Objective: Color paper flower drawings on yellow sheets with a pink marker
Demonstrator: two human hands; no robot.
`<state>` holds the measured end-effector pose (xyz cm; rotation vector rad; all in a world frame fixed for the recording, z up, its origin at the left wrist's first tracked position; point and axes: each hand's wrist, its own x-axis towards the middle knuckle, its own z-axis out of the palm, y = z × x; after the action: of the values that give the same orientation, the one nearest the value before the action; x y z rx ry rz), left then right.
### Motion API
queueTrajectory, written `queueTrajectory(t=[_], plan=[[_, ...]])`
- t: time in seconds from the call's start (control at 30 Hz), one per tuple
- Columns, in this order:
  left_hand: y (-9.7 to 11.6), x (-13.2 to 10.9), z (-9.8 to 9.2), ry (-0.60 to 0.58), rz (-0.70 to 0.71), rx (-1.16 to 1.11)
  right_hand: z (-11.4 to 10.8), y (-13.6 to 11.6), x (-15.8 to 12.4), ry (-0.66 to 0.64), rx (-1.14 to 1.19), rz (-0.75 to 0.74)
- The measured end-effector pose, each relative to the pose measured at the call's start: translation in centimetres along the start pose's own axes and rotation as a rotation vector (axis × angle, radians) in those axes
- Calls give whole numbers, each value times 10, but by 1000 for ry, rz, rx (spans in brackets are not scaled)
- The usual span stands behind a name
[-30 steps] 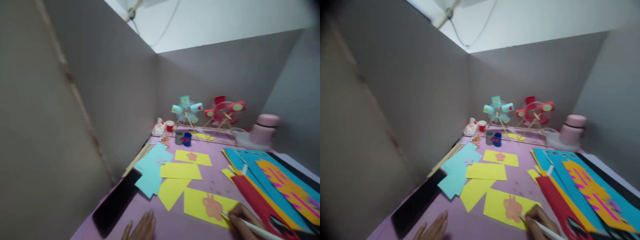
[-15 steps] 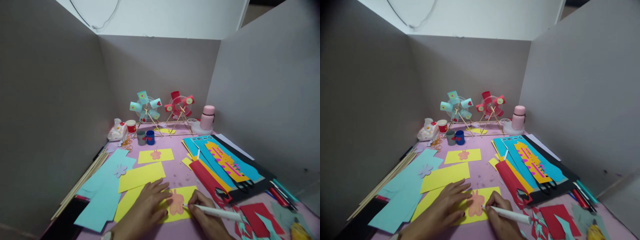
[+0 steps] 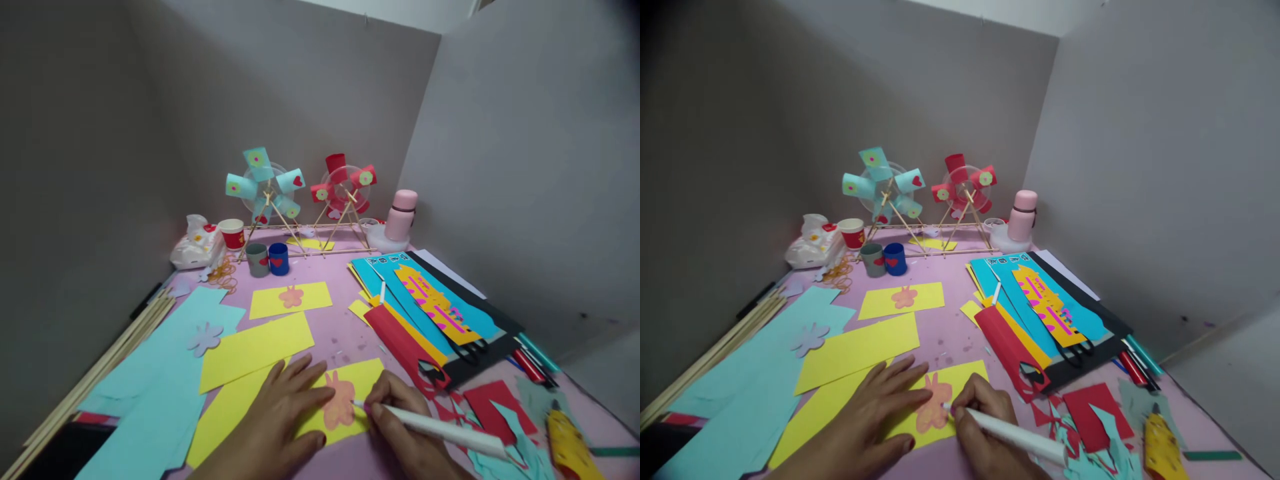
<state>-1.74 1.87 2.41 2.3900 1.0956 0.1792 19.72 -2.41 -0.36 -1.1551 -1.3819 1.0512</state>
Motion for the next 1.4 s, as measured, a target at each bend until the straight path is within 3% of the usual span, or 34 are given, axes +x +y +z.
queueTrajectory(t=[0.17, 0.33, 0.4, 0.57, 0.7, 0.83, 1.0, 1.27, 1.4], plan=[[-1, 2, 0, -8, 11, -4, 16, 2, -5, 119, -15, -43], [0, 2, 0, 13, 18, -13, 10, 9, -1, 382, 40, -10], [-1, 1, 1, 10, 15, -12, 9, 11, 0, 405, 45, 30], [-1, 2, 3, -5, 1, 6, 17, 6, -2, 213, 14, 126], [2, 3, 2, -9, -1, -12, 23, 5, -3, 80, -201, 53], [5, 3, 0, -7, 3, -47, 22, 12, -5, 43, -411, -91], [4, 2, 1, -9, 2, -64, 21, 12, -4, -18, -488, -182], [5, 2, 2, -2, -9, -52, 9, 4, -6, 14, -319, -56], [3, 1, 4, -8, -2, -28, 6, 4, -8, 0, -325, -113]])
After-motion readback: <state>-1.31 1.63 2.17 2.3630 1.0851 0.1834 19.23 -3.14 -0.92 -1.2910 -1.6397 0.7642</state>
